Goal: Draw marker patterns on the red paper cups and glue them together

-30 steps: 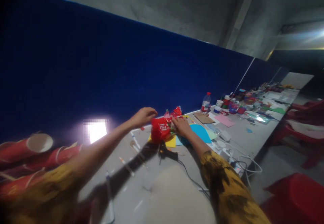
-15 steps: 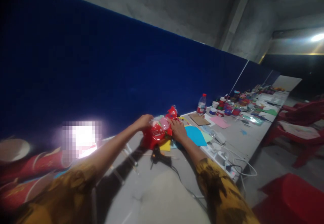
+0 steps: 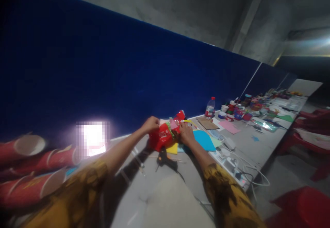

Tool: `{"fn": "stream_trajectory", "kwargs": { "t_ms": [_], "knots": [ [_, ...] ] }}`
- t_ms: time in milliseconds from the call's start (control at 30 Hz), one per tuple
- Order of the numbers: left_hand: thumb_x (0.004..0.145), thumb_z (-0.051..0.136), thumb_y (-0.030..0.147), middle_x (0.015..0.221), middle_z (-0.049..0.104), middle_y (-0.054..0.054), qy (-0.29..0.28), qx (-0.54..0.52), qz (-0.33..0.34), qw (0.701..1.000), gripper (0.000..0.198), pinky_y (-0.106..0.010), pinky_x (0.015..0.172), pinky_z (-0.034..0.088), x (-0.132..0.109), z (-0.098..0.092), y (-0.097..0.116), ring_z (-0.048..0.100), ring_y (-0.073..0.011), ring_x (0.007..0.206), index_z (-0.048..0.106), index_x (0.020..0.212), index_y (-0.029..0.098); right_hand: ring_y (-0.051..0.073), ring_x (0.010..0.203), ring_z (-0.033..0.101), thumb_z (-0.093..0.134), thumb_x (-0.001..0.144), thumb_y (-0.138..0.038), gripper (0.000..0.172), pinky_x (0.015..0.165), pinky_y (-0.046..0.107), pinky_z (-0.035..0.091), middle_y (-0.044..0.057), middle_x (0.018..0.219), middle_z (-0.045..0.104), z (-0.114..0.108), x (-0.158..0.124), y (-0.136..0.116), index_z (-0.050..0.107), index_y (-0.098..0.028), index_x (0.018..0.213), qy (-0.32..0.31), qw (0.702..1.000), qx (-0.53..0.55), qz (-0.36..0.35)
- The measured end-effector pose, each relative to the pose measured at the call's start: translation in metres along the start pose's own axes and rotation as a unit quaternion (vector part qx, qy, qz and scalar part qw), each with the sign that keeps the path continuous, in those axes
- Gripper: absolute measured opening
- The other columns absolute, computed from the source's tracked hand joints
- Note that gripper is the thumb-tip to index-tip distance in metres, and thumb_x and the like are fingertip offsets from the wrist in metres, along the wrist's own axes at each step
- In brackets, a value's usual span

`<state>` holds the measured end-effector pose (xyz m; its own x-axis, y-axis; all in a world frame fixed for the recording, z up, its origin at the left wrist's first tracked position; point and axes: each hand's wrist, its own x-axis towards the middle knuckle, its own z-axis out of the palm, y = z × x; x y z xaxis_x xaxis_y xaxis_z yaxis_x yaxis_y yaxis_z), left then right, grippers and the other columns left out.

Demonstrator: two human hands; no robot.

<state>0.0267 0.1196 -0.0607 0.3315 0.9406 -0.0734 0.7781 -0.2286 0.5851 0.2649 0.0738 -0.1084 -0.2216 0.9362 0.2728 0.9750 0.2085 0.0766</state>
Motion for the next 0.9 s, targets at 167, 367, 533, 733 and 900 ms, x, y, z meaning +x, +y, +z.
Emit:
{"fn": "stream_trajectory", "kwargs": {
  "t_ms": [167, 367, 533, 733, 900],
  "knots": [
    [0.094, 0.066, 0.038, 0.133, 0.062, -0.010, -0.004, -0.057, -0.028, 0.998, 0.042, -0.045, 0.088, 0.058, -0.003, 0.007, 0.005, 0.064, -0.0276, 0.110, 0.063, 0.129, 0.016, 0.032, 0.127, 0.046, 0.056, 0.097, -0.029, 0.058, 0.096, 0.040, 0.039, 0.019, 0.145, 0.050, 0.003, -0.002, 0.005, 0.043, -0.016, 0.152, 0.001, 1.000, -0.009, -0.005],
    [0.094, 0.066, 0.039, 0.131, 0.062, -0.010, 0.012, -0.078, -0.053, 0.995, 0.041, -0.046, 0.090, 0.057, -0.005, 0.007, 0.010, 0.064, -0.0279, 0.110, 0.062, 0.129, 0.016, 0.032, 0.125, 0.047, 0.056, 0.097, -0.029, 0.053, 0.094, 0.039, 0.039, 0.019, 0.140, 0.053, 0.006, 0.000, 0.008, 0.047, -0.018, 0.148, 0.012, 0.999, -0.022, -0.020],
    [0.095, 0.065, 0.038, 0.130, 0.062, -0.011, 0.041, -0.071, -0.077, 0.994, 0.041, -0.046, 0.091, 0.057, -0.007, 0.011, 0.017, 0.064, -0.0261, 0.111, 0.061, 0.130, 0.018, 0.033, 0.122, 0.048, 0.050, 0.101, -0.033, 0.051, 0.093, 0.040, 0.040, 0.019, 0.137, 0.055, 0.006, 0.000, 0.007, 0.047, -0.016, 0.149, 0.024, 0.999, -0.031, -0.024],
    [0.096, 0.064, 0.037, 0.131, 0.062, -0.011, 0.134, -0.075, -0.105, 0.983, 0.039, -0.046, 0.091, 0.057, -0.008, 0.017, 0.026, 0.064, -0.0251, 0.111, 0.061, 0.130, 0.019, 0.031, 0.118, 0.051, 0.048, 0.100, -0.024, 0.053, 0.089, 0.038, 0.041, 0.017, 0.133, 0.056, 0.008, 0.001, 0.012, 0.042, -0.020, 0.153, 0.030, 0.999, -0.039, -0.017],
    [0.096, 0.063, 0.038, 0.127, 0.064, -0.011, 0.210, -0.091, -0.120, 0.966, 0.040, -0.046, 0.090, 0.057, -0.012, 0.010, 0.021, 0.065, -0.0246, 0.108, 0.060, 0.130, 0.017, 0.032, 0.123, 0.048, 0.051, 0.099, -0.024, 0.054, 0.092, 0.040, 0.042, 0.018, 0.135, 0.055, 0.009, 0.001, 0.017, 0.044, -0.018, 0.152, 0.022, 0.999, -0.048, -0.004]
  ]
}}
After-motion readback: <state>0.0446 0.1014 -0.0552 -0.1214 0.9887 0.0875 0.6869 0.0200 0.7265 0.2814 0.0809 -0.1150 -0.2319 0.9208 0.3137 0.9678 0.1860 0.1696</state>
